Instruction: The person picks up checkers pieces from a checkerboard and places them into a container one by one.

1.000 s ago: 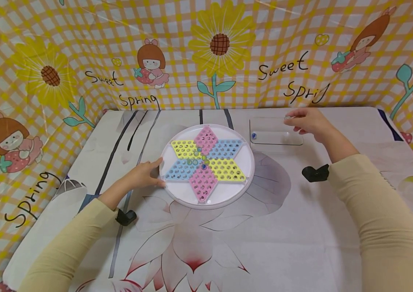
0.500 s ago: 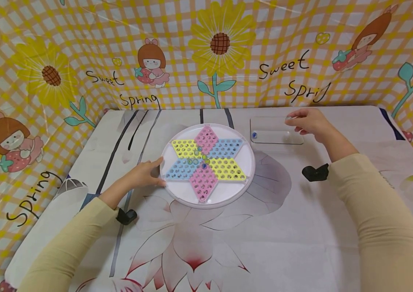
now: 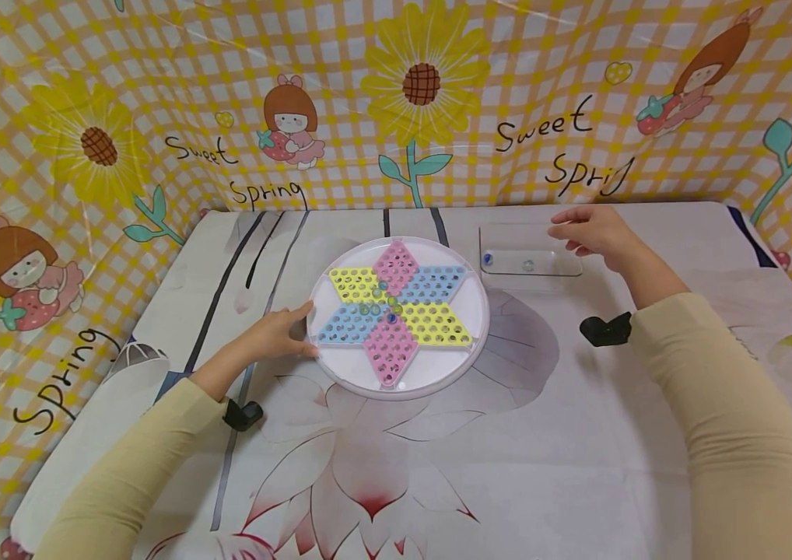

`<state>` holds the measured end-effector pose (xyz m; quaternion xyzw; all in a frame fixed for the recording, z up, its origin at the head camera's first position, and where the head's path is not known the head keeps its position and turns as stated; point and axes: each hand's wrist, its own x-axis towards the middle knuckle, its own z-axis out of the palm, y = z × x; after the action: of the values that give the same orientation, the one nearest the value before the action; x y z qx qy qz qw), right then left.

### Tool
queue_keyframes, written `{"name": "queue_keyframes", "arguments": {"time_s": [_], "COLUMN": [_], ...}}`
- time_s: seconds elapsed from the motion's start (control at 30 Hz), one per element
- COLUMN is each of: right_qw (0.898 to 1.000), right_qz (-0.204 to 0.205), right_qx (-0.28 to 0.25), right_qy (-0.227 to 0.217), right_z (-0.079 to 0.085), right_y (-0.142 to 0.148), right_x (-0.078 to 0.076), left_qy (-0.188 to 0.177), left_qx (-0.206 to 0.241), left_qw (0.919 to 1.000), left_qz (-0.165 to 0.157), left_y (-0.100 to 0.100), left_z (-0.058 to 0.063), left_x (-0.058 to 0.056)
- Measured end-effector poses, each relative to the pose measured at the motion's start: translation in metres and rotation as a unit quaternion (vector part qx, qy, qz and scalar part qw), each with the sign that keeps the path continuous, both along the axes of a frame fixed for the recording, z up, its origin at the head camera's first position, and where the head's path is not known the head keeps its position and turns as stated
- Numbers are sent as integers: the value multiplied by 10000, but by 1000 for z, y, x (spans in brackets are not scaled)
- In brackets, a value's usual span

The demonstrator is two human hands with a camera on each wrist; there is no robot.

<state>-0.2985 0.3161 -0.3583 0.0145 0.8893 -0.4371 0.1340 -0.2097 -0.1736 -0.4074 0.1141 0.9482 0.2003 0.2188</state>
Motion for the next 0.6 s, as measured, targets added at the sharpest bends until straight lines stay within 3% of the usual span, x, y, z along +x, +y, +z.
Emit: {"name": "queue_keyframes", "arguments": {"time_s": [0.4, 0.6], "right_qw": [9999, 9993], "right_qz": [-27, 80], "right_qx": [-18, 259], "right_qy": [160, 257], "right_z": [15, 23], "right_y": [-15, -32], "right_x": [7, 10], "left_qy": [-4, 0], "left_qx": [-43, -41], "left_qw": [10000, 10000], "left_qz": [6, 9], "left_y": [0, 0], "left_z": [-1, -1], "left_x": [-1, 0]}}
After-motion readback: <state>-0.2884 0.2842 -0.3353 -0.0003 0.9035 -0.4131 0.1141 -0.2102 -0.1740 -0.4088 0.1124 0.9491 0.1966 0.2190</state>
